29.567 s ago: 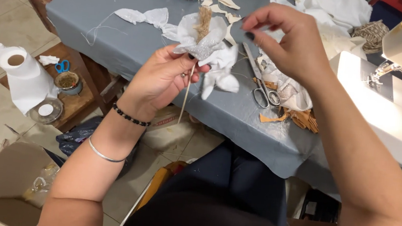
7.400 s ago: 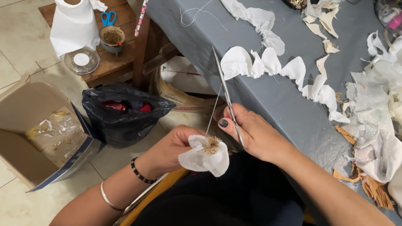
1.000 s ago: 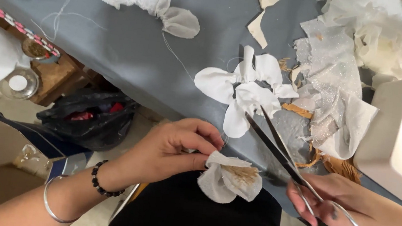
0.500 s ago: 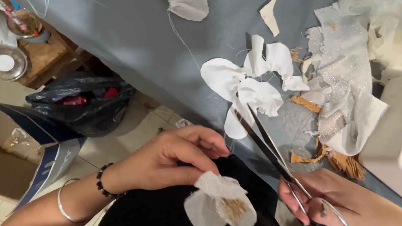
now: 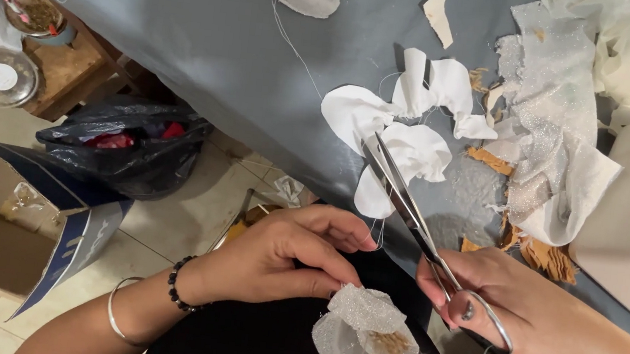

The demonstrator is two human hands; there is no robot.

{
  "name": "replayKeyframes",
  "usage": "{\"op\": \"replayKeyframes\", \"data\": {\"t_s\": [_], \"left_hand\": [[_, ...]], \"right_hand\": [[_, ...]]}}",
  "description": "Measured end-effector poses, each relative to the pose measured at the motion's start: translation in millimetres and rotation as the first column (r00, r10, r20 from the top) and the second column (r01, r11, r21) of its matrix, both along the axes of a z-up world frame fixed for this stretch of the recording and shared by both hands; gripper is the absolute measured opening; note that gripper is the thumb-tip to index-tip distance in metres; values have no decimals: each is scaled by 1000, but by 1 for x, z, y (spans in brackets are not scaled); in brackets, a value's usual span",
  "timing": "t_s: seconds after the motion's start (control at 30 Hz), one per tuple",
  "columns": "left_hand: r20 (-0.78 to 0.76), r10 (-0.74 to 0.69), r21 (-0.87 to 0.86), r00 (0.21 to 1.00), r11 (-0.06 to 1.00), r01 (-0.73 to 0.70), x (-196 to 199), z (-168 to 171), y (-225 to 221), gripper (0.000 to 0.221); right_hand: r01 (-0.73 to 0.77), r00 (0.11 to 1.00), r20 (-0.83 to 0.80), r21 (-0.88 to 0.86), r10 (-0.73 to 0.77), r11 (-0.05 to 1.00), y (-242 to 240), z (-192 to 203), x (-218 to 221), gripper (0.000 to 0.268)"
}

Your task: Assembling a decorative flower by layering white fabric petals onto a stick, applying liquid glue, and trimming the edges with scissors.

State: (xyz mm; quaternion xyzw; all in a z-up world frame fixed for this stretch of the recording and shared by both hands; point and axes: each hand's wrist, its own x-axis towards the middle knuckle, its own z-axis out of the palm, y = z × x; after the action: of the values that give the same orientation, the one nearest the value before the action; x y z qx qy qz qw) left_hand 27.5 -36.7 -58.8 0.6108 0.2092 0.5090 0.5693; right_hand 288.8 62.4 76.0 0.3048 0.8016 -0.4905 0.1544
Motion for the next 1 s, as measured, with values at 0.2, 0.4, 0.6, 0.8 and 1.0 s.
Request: {"op": "replayKeyframes", "data": {"t_s": [0.2, 0.4, 0.6, 0.8, 1.0], "left_hand": [[-12, -12, 2, 1000, 1000, 12, 3, -2, 0, 17], [-30, 6, -23, 1000, 1000, -7, 5, -3, -4, 15], [-64, 68, 8, 996, 998, -67, -15, -1, -19, 17], [-261, 174, -29, 949, 982, -188, -59, -31, -51, 20], [-787, 580, 445, 210, 770, -457, -121, -87, -89, 15]], "right_hand": [[-26, 999, 40, 71, 23, 997, 0, -2, 0, 66], [-28, 999, 23, 83, 26, 996, 4, -6, 6, 67], [-46, 996, 86, 273, 23, 961, -2, 15, 40, 52], [135, 982, 63, 421, -178, 897, -15, 2, 106, 33], [139, 829, 234, 793, -509, 593, -8, 23, 58, 37]]}}
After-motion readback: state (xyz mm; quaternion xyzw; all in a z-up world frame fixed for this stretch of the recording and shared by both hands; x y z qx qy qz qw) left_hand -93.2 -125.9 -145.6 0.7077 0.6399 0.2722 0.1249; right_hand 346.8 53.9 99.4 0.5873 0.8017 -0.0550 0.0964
